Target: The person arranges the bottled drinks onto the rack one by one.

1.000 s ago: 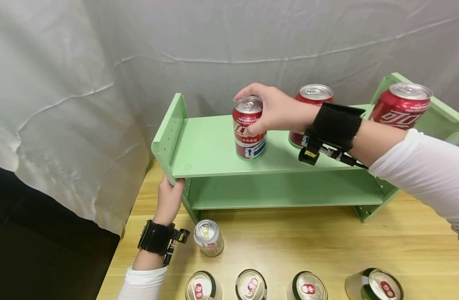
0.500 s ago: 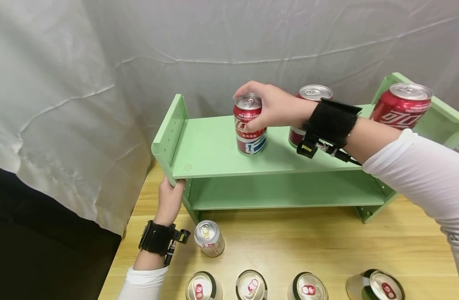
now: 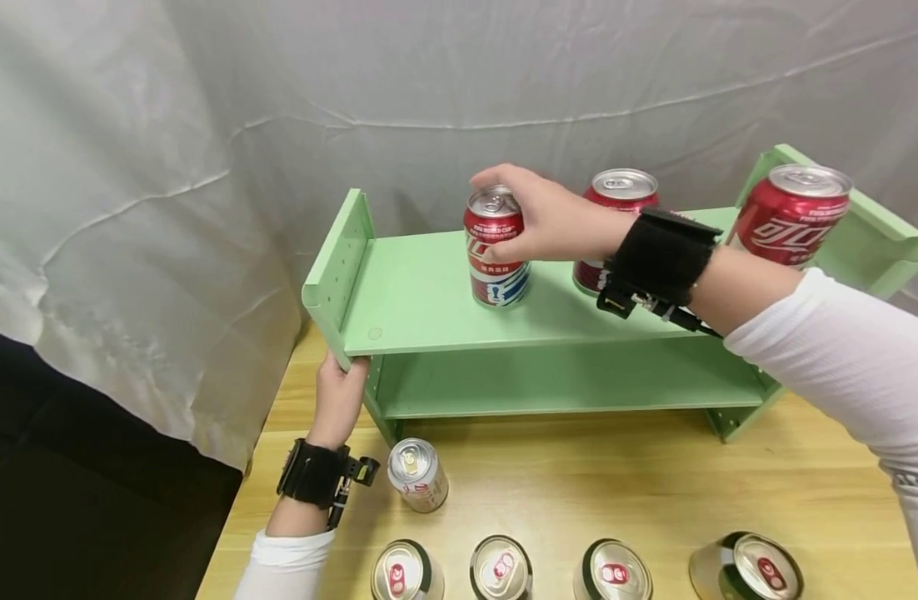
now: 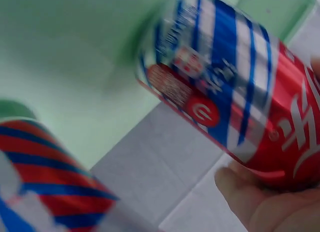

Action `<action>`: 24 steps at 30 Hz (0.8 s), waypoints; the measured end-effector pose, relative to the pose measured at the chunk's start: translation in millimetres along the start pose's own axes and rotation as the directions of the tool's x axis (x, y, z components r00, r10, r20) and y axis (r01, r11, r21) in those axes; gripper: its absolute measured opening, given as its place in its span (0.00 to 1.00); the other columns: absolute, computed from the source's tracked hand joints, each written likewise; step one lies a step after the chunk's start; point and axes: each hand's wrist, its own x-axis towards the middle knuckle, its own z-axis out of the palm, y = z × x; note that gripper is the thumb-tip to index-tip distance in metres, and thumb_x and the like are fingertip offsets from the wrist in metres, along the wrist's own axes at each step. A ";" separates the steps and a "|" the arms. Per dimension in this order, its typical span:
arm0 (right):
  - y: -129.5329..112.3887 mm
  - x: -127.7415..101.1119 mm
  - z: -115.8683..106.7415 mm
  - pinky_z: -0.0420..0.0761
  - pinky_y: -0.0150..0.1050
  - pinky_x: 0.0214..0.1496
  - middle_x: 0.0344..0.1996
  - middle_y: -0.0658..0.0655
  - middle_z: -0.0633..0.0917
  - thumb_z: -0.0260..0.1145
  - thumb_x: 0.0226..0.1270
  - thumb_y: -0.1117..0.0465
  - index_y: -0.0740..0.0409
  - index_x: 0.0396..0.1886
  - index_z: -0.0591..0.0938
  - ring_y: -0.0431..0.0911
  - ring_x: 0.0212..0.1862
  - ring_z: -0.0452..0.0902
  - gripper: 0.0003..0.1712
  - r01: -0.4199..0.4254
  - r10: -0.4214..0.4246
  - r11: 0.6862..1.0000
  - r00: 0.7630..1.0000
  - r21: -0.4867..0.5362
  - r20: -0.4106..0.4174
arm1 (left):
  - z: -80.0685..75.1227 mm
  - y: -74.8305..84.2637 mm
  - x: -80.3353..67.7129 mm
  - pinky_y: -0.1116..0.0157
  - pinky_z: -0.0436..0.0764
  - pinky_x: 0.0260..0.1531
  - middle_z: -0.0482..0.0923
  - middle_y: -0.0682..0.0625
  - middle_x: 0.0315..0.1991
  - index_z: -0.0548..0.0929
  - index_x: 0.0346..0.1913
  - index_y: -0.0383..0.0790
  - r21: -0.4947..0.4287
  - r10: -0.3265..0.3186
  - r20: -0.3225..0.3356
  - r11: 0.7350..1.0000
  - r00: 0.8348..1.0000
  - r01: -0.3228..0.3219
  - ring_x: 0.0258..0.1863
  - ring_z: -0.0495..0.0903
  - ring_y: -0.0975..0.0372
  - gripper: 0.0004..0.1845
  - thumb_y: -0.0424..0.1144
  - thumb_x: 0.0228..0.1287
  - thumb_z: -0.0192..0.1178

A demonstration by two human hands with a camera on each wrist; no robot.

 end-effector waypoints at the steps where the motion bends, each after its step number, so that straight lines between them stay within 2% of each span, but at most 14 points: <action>1: 0.0 -1.8 0.5 0.72 0.45 0.59 0.63 0.61 0.66 0.68 0.55 0.64 0.62 0.71 0.54 0.50 0.58 0.70 0.46 -0.002 0.002 1.000 1.000 0.000 -0.014 | 0.1 0.1 0.4 0.57 0.70 0.53 0.74 0.41 0.53 0.70 0.61 0.41 0.000 0.001 -0.001 1.000 1.000 -0.001 0.49 0.71 0.57 0.19 0.40 0.70 0.49; 5: -1.2 -11.9 -0.6 0.67 0.47 0.65 0.69 0.62 0.59 0.69 0.57 0.59 0.59 0.74 0.44 0.52 0.64 0.65 0.54 -0.047 0.048 0.999 0.996 0.021 -0.081 | 1.4 0.9 3.2 0.56 0.70 0.55 0.74 0.41 0.54 0.70 0.61 0.40 0.005 0.008 0.009 1.000 1.000 -0.008 0.51 0.71 0.56 0.19 0.41 0.70 0.49; 9: -2.6 -22.4 0.5 0.61 0.50 0.68 0.71 0.63 0.55 0.69 0.58 0.56 0.58 0.74 0.39 0.54 0.68 0.59 0.57 -0.076 0.083 0.995 0.989 0.062 -0.122 | 1.8 1.4 6.1 0.55 0.70 0.55 0.73 0.42 0.54 0.70 0.61 0.41 -0.002 0.005 0.007 1.000 1.000 -0.005 0.52 0.71 0.55 0.19 0.42 0.70 0.48; 12: 0.4 -29.0 6.0 0.58 0.51 0.70 0.70 0.64 0.58 0.70 0.57 0.55 0.61 0.74 0.40 0.54 0.70 0.56 0.58 -0.066 0.074 0.996 0.989 0.064 -0.129 | 0.1 0.9 7.0 0.56 0.70 0.55 0.73 0.42 0.54 0.70 0.60 0.41 -0.011 0.000 0.001 1.000 1.000 0.000 0.52 0.71 0.56 0.18 0.41 0.70 0.48; 16: 5.5 -39.4 13.8 0.58 0.52 0.69 0.68 0.65 0.61 0.72 0.55 0.55 0.63 0.73 0.42 0.53 0.69 0.56 0.59 -0.051 0.057 0.998 0.989 0.045 -0.140 | -0.4 -0.4 6.4 0.56 0.69 0.55 0.73 0.42 0.53 0.70 0.60 0.40 -0.006 -0.004 0.000 1.000 1.000 0.004 0.52 0.71 0.56 0.19 0.42 0.70 0.48; 24: 7.3 -53.7 23.7 0.56 0.52 0.70 0.70 0.65 0.56 0.72 0.55 0.58 0.61 0.73 0.43 0.56 0.72 0.51 0.58 -0.021 0.042 0.993 0.982 0.116 -0.182 | -0.5 -1.1 8.1 0.56 0.70 0.53 0.73 0.41 0.52 0.70 0.60 0.40 -0.005 0.004 0.004 1.000 1.000 -0.004 0.49 0.71 0.56 0.19 0.41 0.70 0.48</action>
